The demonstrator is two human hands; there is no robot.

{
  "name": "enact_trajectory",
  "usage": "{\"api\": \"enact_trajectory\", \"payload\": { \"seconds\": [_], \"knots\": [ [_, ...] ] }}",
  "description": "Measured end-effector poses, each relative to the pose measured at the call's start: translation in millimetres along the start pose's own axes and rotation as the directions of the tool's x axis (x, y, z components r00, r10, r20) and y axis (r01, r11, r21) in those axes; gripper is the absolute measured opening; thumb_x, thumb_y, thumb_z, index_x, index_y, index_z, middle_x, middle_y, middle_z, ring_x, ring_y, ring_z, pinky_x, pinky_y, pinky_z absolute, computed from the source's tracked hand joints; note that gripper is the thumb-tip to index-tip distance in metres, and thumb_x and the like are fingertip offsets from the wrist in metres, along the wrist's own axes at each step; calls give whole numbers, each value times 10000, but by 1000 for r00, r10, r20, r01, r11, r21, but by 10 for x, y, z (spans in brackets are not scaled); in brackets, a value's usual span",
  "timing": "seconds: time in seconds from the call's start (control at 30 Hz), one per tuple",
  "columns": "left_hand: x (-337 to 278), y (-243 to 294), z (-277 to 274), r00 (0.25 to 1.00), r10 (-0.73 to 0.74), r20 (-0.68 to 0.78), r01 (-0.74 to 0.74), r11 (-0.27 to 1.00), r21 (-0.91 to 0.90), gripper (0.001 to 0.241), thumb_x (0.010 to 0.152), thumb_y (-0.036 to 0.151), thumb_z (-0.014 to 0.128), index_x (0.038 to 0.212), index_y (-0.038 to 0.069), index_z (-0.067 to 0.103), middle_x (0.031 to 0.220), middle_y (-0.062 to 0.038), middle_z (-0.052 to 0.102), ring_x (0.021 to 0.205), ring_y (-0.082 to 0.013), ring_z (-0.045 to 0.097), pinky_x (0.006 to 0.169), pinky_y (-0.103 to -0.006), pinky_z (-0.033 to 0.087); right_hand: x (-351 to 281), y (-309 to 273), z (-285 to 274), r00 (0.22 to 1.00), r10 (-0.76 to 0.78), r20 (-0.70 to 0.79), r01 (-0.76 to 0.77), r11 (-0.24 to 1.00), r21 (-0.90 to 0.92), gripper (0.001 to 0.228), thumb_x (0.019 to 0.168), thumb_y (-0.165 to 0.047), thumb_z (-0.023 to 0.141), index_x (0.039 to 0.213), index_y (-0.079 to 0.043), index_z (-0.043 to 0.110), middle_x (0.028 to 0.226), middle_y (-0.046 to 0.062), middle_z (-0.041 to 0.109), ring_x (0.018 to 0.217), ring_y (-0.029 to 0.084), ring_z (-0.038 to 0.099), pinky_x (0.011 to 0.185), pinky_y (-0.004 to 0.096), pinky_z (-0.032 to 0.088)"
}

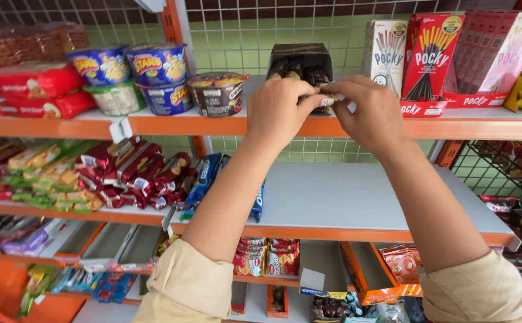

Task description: The person takes chocolate snack bars from a plastic bin on the floor and places them one by one into a cardboard display box on a store shelf.

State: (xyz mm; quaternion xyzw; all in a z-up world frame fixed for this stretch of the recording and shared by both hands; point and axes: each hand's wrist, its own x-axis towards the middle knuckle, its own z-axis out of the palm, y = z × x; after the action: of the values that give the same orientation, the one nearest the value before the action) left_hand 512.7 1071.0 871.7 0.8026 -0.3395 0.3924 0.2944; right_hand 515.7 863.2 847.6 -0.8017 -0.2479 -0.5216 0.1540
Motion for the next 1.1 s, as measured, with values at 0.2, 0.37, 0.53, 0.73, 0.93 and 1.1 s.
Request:
{"api": "enact_trajectory", "payload": {
  "seconds": [0.2,0.37,0.53,0.73,0.93,1.1],
  "knots": [
    [286,-568,634,988,154,9,-153,975,159,66,897,326,780,872,278,817,863,105,758,934,-164,638,848,-339,533,-33,94,216,993,108,39,-100,981,-166,288,905,-66,745,1168,-172,798,1059,66,794,948,289,749,747,473,612],
    [362,-766,922,971,230,-72,-218,966,141,78,892,360,793,892,287,819,917,115,762,992,-156,609,928,-350,472,-72,197,356,986,161,41,-151,973,-172,322,961,-18,632,1204,-153,794,1066,94,796,985,335,731,769,482,601],
    [395,-900,1020,961,261,-88,-253,964,87,70,916,325,799,930,265,829,925,97,772,1015,-157,623,954,-383,487,-84,147,323,974,214,76,-204,971,-122,444,966,57,493,1265,-91,784,1092,161,789,991,386,724,804,492,590],
    [318,-729,846,946,294,-135,-292,956,35,143,914,296,776,999,195,830,1002,25,787,1138,-223,643,1031,-455,488,-112,45,305,957,272,100,-253,952,-171,512,979,12,469,1394,-151,722,1190,119,774,1096,365,701,881,526,584],
    [-686,-536,84,813,370,-449,-479,864,-156,324,1012,170,753,1301,36,690,1382,-171,651,1334,-435,566,1151,-568,413,-630,-681,-137,953,265,-146,-262,964,41,468,1030,124,484,1465,7,613,1360,264,635,1168,413,681,900,491,588],
    [-3073,-1113,665,969,34,-246,-133,907,-399,320,1009,465,546,1184,292,750,1243,-36,726,1245,-282,670,1088,-473,563,-2097,-1295,-168,687,714,-134,-514,608,605,339,976,19,557,1295,31,673,1298,212,747,1153,300,768,915,355,651]
  ]
}}
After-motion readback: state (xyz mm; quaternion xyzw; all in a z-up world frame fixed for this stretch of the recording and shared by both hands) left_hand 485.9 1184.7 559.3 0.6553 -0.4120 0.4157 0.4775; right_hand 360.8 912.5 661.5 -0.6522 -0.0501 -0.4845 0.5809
